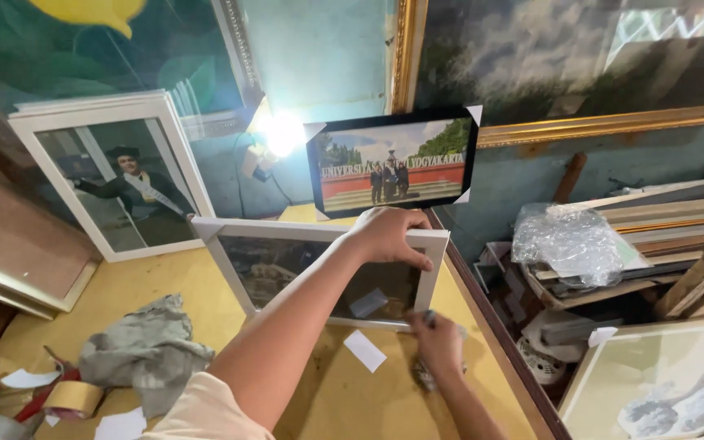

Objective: Cleaning the glass and preparing a picture frame for final assembly in a workshop.

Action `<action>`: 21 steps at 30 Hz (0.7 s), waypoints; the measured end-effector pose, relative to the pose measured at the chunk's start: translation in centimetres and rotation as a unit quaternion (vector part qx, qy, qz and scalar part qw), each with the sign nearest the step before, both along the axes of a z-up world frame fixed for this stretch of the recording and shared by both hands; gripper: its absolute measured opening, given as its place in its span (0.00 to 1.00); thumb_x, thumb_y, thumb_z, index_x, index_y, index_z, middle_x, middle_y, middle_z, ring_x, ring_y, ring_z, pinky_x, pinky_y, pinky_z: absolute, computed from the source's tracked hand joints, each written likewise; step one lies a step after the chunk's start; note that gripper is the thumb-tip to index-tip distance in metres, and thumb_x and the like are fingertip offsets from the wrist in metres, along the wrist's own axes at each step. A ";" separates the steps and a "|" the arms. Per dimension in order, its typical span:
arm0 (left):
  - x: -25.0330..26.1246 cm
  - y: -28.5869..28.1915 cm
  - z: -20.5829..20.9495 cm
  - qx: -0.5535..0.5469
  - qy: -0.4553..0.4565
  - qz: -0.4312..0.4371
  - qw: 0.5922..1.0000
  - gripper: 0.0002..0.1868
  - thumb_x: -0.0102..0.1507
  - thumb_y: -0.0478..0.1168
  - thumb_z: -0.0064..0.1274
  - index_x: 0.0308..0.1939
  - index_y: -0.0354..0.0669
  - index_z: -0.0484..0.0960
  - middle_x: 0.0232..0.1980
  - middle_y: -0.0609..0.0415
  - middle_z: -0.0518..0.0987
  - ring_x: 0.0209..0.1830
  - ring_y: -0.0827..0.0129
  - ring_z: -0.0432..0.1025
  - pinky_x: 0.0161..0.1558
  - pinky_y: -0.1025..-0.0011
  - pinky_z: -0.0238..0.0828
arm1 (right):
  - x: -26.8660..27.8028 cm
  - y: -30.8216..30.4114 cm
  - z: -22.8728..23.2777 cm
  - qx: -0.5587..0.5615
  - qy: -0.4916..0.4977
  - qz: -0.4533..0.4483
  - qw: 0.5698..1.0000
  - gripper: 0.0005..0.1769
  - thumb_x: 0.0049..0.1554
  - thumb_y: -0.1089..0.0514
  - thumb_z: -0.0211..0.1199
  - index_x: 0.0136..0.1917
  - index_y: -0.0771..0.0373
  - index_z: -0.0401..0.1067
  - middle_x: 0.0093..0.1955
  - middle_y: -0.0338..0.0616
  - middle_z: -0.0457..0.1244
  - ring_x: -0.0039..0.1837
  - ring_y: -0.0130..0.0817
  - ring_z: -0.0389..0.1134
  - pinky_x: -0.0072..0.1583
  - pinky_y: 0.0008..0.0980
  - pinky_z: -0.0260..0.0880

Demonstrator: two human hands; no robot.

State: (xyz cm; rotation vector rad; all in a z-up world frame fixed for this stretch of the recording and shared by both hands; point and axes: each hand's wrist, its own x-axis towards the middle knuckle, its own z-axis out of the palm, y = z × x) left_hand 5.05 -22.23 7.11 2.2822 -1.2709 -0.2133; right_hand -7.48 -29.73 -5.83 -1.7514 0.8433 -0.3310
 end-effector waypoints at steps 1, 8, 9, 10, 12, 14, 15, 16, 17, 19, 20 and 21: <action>0.4 -0.3 -0.5 0.034 -0.060 0.010 0.998 0.28 0.38 0.62 0.55 0.38 0.57 0.76 0.36 0.65 0.78 0.33 0.74 0.70 0.36 0.75 0.59 | 0.2 0.8 -1.4 -0.088 0.111 0.133 0.981 0.13 0.45 0.46 0.56 0.37 0.53 0.74 0.36 0.43 0.67 0.43 0.37 0.67 0.45 0.33 0.61; -0.2 -0.8 -0.1 0.105 -0.114 0.076 0.985 0.18 0.49 0.60 0.50 0.37 0.59 0.77 0.28 0.66 0.77 0.29 0.73 0.70 0.35 0.73 0.62 | 1.9 4.3 -6.1 -0.279 0.263 0.300 0.873 0.31 0.41 0.39 0.65 0.54 0.48 0.60 0.53 0.38 0.55 0.51 0.41 0.63 0.46 0.40 0.65; -0.3 -0.7 0.0 0.104 -0.109 0.073 0.986 0.19 0.50 0.60 0.49 0.37 0.58 0.77 0.29 0.65 0.77 0.29 0.72 0.70 0.36 0.72 0.62 | 1.9 4.4 -6.2 -0.242 0.278 0.292 0.882 0.29 0.42 0.41 0.64 0.53 0.49 0.59 0.51 0.39 0.58 0.51 0.41 0.64 0.47 0.40 0.66; -0.3 -0.7 0.2 0.102 -0.106 0.070 0.987 0.19 0.50 0.60 0.48 0.38 0.57 0.77 0.29 0.64 0.77 0.30 0.71 0.70 0.37 0.71 0.62 | 2.2 4.4 -6.2 -0.206 0.292 0.282 0.891 0.28 0.43 0.44 0.64 0.53 0.50 0.57 0.49 0.40 0.61 0.52 0.42 0.64 0.48 0.39 0.66; -0.9 -0.3 0.9 0.111 -0.097 0.070 0.987 0.24 0.47 0.64 0.45 0.39 0.58 0.77 0.29 0.64 0.77 0.30 0.71 0.70 0.35 0.72 0.62 | 2.3 4.5 -6.7 -0.208 0.302 0.275 0.889 0.26 0.42 0.44 0.65 0.51 0.49 0.60 0.50 0.38 0.62 0.52 0.39 0.64 0.47 0.37 0.66; -1.5 -0.1 1.4 0.118 -0.091 0.068 0.986 0.29 0.44 0.68 0.42 0.40 0.58 0.76 0.29 0.64 0.77 0.30 0.71 0.71 0.33 0.72 0.61 | 2.2 4.5 -6.8 -0.211 0.309 0.264 0.889 0.25 0.41 0.43 0.66 0.49 0.48 0.62 0.51 0.35 0.62 0.52 0.37 0.64 0.46 0.36 0.65; -1.7 0.0 1.6 0.114 -0.068 0.063 0.989 0.29 0.45 0.70 0.37 0.36 0.57 0.76 0.27 0.65 0.75 0.27 0.75 0.69 0.31 0.75 0.59 | 2.0 4.4 -6.6 -0.254 0.297 0.283 0.876 0.24 0.42 0.43 0.64 0.50 0.47 0.63 0.53 0.36 0.58 0.53 0.38 0.64 0.49 0.38 0.65; -1.9 0.0 1.7 0.110 -0.045 0.056 0.991 0.31 0.45 0.71 0.32 0.32 0.56 0.76 0.24 0.66 0.73 0.24 0.78 0.66 0.29 0.79 0.57 | 1.8 4.3 -6.4 -0.297 0.285 0.300 0.861 0.23 0.44 0.42 0.61 0.51 0.47 0.63 0.54 0.38 0.53 0.53 0.40 0.63 0.51 0.40 0.65; -2.1 0.0 2.0 0.109 -0.050 0.053 0.991 0.31 0.45 0.71 0.32 0.32 0.56 0.76 0.24 0.66 0.73 0.24 0.78 0.66 0.29 0.79 0.57 | 1.8 4.2 -5.8 -0.299 0.282 0.295 0.863 0.23 0.44 0.42 0.61 0.51 0.47 0.63 0.54 0.38 0.53 0.53 0.40 0.63 0.51 0.40 0.65; -2.5 0.2 2.5 0.127 -0.032 0.059 0.990 0.36 0.44 0.72 0.29 0.38 0.56 0.77 0.33 0.64 0.77 0.32 0.76 0.69 0.32 0.78 0.58 | 1.5 4.1 -4.6 -0.317 0.299 0.331 0.837 0.21 0.47 0.49 0.58 0.54 0.50 0.61 0.52 0.39 0.59 0.54 0.41 0.62 0.50 0.39 0.65; -2.8 0.2 2.9 0.125 -0.037 0.056 0.990 0.36 0.44 0.72 0.29 0.38 0.56 0.77 0.33 0.64 0.77 0.32 0.76 0.69 0.32 0.78 0.58 | 2.0 3.9 -4.9 -0.319 0.296 0.327 0.839 0.21 0.47 0.49 0.58 0.54 0.50 0.61 0.52 0.39 0.59 0.54 0.41 0.62 0.50 0.39 0.65; -3.0 0.2 3.2 0.134 -0.029 0.063 0.989 0.38 0.43 0.72 0.28 0.43 0.55 0.76 0.40 0.63 0.77 0.39 0.73 0.69 0.37 0.76 0.59 | 2.4 3.6 -5.3 -0.296 0.320 0.326 0.839 0.23 0.46 0.49 0.60 0.54 0.51 0.59 0.52 0.40 0.59 0.54 0.40 0.62 0.50 0.38 0.65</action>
